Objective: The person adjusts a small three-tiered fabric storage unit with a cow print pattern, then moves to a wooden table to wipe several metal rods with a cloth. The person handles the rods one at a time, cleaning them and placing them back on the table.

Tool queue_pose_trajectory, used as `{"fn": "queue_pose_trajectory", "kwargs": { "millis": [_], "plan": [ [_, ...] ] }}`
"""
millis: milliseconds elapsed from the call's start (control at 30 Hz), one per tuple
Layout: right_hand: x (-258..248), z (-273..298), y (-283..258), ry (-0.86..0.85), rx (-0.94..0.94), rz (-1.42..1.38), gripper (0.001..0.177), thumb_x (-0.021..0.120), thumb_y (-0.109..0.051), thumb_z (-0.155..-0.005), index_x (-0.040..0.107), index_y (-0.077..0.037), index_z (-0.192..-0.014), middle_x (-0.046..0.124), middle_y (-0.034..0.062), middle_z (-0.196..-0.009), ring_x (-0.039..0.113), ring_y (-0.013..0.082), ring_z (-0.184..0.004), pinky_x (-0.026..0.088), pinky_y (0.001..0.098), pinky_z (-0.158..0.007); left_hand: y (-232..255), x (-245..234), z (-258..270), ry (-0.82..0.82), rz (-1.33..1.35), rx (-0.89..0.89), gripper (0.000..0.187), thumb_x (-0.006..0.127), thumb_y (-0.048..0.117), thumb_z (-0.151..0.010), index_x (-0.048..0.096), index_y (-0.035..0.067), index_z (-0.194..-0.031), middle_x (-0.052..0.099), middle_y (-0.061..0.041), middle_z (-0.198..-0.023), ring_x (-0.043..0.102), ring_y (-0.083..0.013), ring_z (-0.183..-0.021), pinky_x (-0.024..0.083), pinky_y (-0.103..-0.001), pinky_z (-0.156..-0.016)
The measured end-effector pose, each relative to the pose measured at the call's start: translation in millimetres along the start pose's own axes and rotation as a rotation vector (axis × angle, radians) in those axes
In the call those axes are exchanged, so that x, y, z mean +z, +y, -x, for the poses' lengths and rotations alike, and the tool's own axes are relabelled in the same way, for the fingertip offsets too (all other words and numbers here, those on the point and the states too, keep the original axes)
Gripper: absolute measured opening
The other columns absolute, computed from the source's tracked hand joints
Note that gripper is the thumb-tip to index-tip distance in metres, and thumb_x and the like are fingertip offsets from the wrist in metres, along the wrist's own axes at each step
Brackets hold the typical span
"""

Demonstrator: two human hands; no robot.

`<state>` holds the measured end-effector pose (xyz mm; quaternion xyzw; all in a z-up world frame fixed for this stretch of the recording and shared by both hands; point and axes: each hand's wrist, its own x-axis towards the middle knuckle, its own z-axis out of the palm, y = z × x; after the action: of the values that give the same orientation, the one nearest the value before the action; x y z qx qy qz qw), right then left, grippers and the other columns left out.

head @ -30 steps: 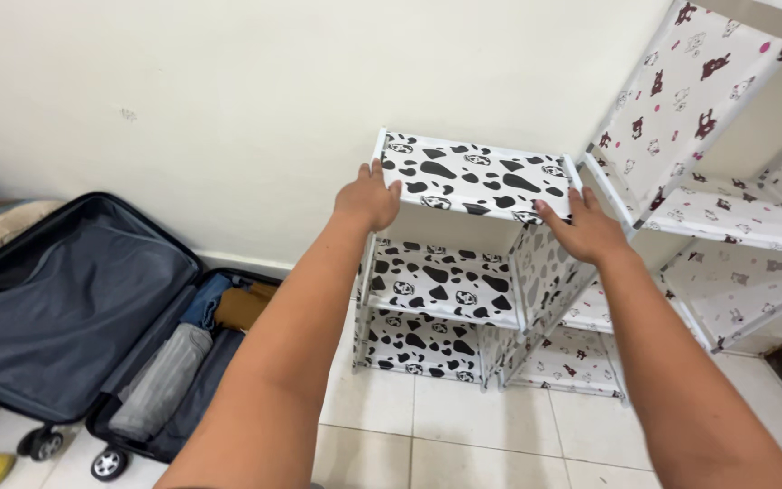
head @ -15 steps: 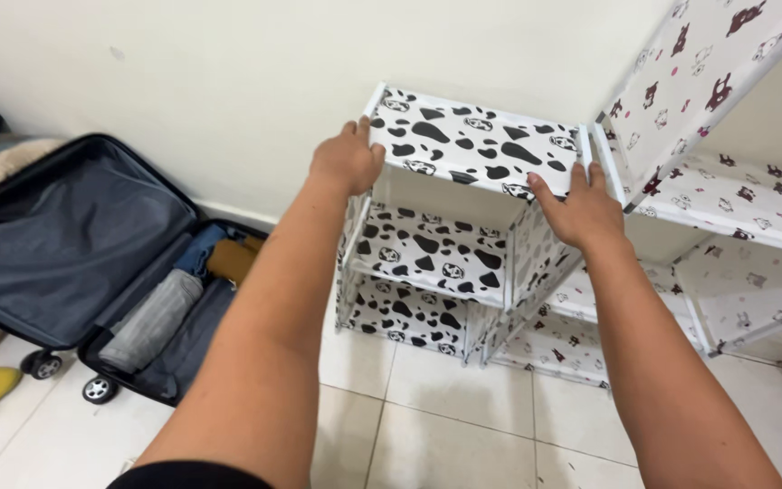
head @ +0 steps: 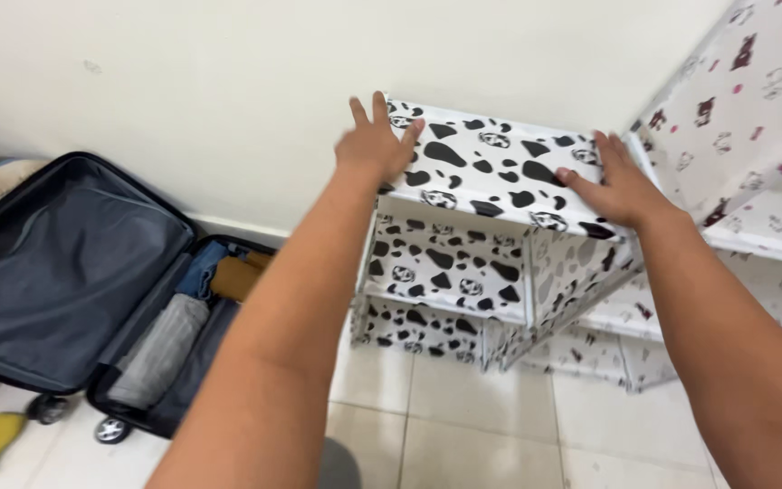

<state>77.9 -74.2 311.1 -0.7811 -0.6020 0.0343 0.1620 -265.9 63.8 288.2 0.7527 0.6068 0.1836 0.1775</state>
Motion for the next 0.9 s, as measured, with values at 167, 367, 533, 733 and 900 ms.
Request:
{"fn": "queue_pose_trajectory", "kwargs": {
  "millis": [167,367,533,733,900],
  "plan": [
    [12,-16,0,-0.067,0.097,0.034,0.115,0.044,-0.08,-0.089,0.006,0.0,-0.162,0.007,0.0201,-0.169,0.013,0.0352,-0.159,0.02,0.043,-0.124,-3,0,-7,-0.035,0.043,0.027,0.1,0.046,0.066,-0.098,0.001,0.002,-0.162,0.024,-0.033,-0.16,0.054,-0.0497,-0.126,0.049,-0.05,-0.101],
    [7,-23,-10,-0.116,0.142,0.093,0.112,0.041,-0.079,-0.087,0.0,-0.007,-0.162,0.004,0.0088,-0.174,0.03,0.0341,-0.152,0.036,0.0448,-0.117,10,-14,1,-0.129,0.061,-0.025,0.098,0.048,0.058,-0.098,0.004,0.0,-0.163,0.048,-0.027,-0.141,0.068,-0.0404,-0.104,0.057,-0.046,-0.085],
    [-24,-16,-40,-0.265,0.316,0.176,0.103,0.029,-0.073,-0.09,-0.007,-0.014,-0.167,-0.001,0.0003,-0.178,0.059,0.0371,-0.132,0.049,0.0486,-0.107,20,-39,10,-0.17,0.044,-0.003,0.096,0.047,0.06,-0.1,0.004,0.0,-0.162,0.05,-0.025,-0.134,0.069,-0.037,-0.095,0.058,-0.044,-0.075],
    [-23,-38,-24,-0.511,0.37,0.264,0.105,0.031,-0.072,-0.091,-0.016,-0.012,-0.163,-0.016,0.0033,-0.175,0.059,0.0401,-0.126,0.048,0.0465,-0.107,33,-62,0,-0.395,-0.062,-0.123,0.097,0.043,0.062,-0.101,-0.001,0.005,-0.165,0.04,-0.024,-0.149,0.067,-0.0393,-0.104,0.06,-0.045,-0.079],
    [-7,-53,0,-0.308,0.178,0.25,0.104,0.051,-0.07,-0.094,0.005,-0.004,-0.161,0.005,0.0146,-0.169,0.039,0.0415,-0.147,0.041,0.0515,-0.111,47,-71,-38,-0.397,-0.301,0.002,0.105,0.055,0.068,-0.093,0.008,0.001,-0.157,0.005,-0.026,-0.167,0.027,-0.0476,-0.148,0.038,-0.052,-0.111]
  ]
}}
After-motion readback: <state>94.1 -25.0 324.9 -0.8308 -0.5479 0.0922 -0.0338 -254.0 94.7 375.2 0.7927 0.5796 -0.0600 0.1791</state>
